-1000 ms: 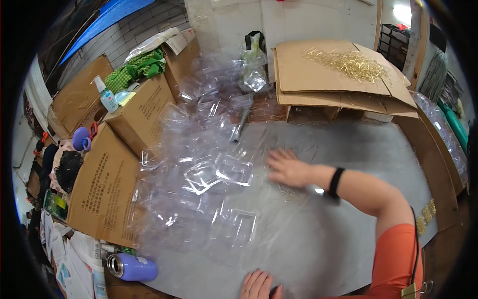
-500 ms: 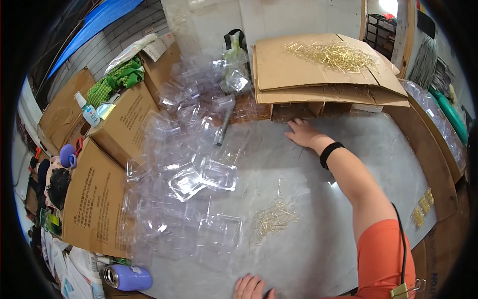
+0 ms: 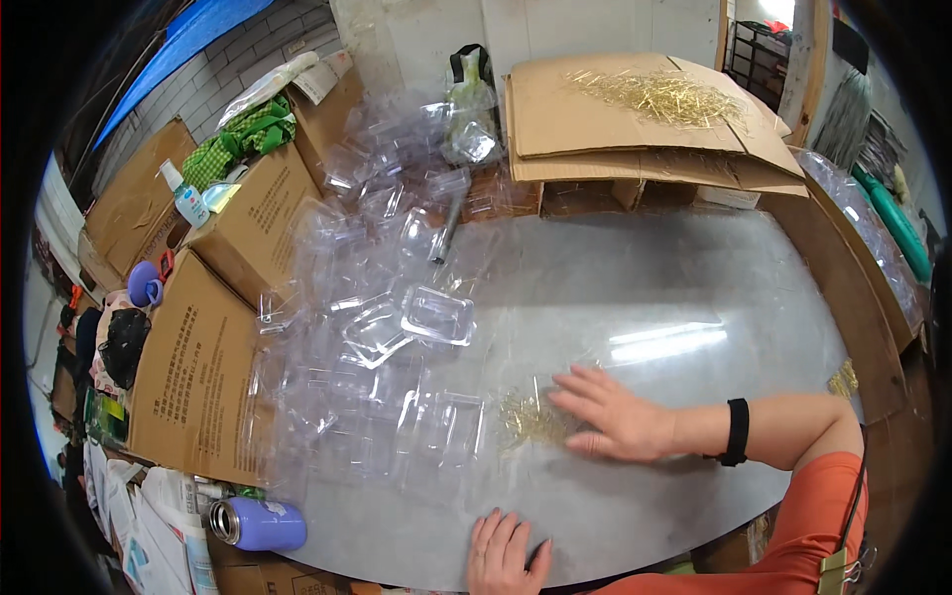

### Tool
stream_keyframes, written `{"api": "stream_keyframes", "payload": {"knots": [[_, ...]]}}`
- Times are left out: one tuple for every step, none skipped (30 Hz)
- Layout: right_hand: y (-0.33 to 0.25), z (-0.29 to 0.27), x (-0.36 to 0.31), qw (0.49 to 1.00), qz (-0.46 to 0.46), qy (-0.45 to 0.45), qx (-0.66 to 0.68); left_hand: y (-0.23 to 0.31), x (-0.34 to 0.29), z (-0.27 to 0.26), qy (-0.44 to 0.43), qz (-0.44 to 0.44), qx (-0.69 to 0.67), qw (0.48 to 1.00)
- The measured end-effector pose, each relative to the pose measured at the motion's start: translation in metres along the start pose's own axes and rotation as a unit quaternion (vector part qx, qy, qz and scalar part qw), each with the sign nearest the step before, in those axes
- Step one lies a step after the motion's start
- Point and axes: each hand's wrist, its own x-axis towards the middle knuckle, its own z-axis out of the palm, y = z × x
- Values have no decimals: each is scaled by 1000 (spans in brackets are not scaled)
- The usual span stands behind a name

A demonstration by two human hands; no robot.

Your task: Sorting small gold-colored metal components on a table and placing them into groups.

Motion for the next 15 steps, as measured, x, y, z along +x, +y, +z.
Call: {"api": "stream_keyframes", "payload": {"knots": [[12, -9, 5, 999, 4, 26, -48, 1, -1, -1, 0, -7, 1, 1000], [35, -16, 13, 995, 65, 67, -23, 3, -1, -3, 1, -11, 3, 1000], [63, -26, 17, 985, 132, 111, -2, 4, 1, -3, 2, -8, -1, 1000], [90, -41, 22, 974, 180, 134, -29, 4, 0, -2, 9, -2, 0, 1000], [108, -56, 21, 958, 233, 157, -56, 3, -2, -1, 14, 8, -3, 1000], [117, -61, 26, 960, 229, 148, -63, 2, -4, -2, 16, 9, 0, 1000], [124, -65, 29, 962, 225, 138, -70, 2, -4, 0, 18, 14, -3, 1000], [122, -57, 36, 966, 217, 122, -65, 0, -7, -1, 12, 11, 3, 1000], [117, -45, 45, 979, 184, 85, -14, 0, -8, -2, 6, 7, 8, 1000], [109, -30, 53, 989, 127, 58, -43, 1, -8, -1, 5, -1, 2, 1000], [93, -14, 62, 995, 67, 33, -68, 4, -5, -1, 3, -10, 0, 1000], [77, -4, 69, 995, 5, 14, -99, 4, -3, -2, 7, -14, -2, 1000], [62, 6, 72, 995, -37, 9, -92, -3, -7, -1, -20, -22, 3, 1000], [47, 13, 73, 993, -79, 4, -91, -4, -8, -3, -15, -23, 10, 1000], [33, 19, 73, 989, -120, -1, -89, -3, -7, -4, -10, -24, 17, 1000]]}}
